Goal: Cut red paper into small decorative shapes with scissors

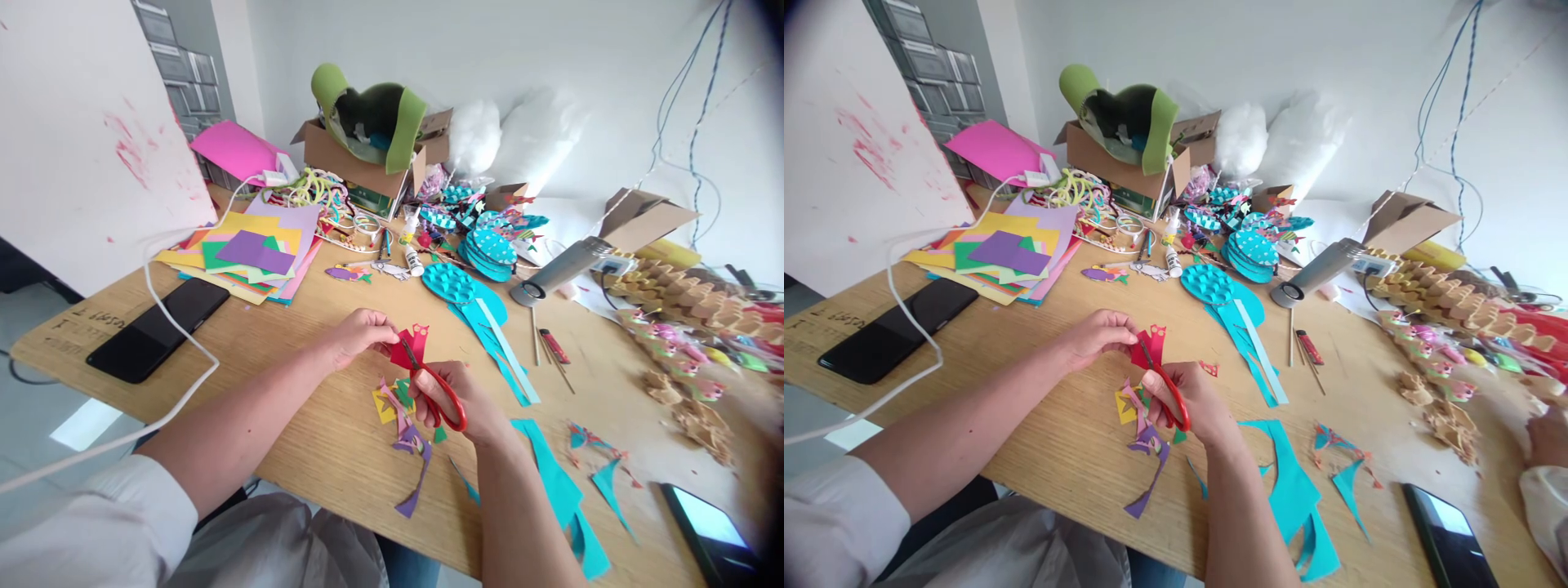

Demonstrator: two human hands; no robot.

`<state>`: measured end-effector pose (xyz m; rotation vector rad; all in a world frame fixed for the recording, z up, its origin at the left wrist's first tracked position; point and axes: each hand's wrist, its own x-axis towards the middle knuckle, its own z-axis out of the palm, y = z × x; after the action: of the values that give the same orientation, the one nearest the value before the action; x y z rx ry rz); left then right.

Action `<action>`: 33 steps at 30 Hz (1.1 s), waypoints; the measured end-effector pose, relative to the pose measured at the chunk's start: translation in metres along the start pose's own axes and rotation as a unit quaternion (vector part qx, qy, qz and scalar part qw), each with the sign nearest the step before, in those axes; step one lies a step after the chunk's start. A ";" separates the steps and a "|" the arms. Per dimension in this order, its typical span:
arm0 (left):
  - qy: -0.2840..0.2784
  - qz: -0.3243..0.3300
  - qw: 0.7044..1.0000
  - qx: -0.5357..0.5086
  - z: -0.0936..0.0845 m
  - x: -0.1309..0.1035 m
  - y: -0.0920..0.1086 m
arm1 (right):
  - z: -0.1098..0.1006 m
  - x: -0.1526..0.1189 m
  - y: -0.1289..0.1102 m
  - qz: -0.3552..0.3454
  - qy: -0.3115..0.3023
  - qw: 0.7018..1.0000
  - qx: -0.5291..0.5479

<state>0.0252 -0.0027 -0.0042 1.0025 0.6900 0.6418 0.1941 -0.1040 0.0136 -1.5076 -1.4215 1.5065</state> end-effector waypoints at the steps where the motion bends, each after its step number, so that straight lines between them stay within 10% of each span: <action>1: -0.002 -0.001 1.000 -0.001 0.000 0.000 0.000 | 0.000 0.000 0.000 0.001 0.000 1.000 0.001; 33: 0.022 0.031 0.999 -0.027 0.005 0.000 -0.007 | 0.010 0.007 0.003 0.001 0.066 0.998 0.021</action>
<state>0.0304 -0.0079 -0.0091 0.9643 0.6788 0.7345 0.1840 -0.1008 0.0065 -1.5536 -1.3052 1.4014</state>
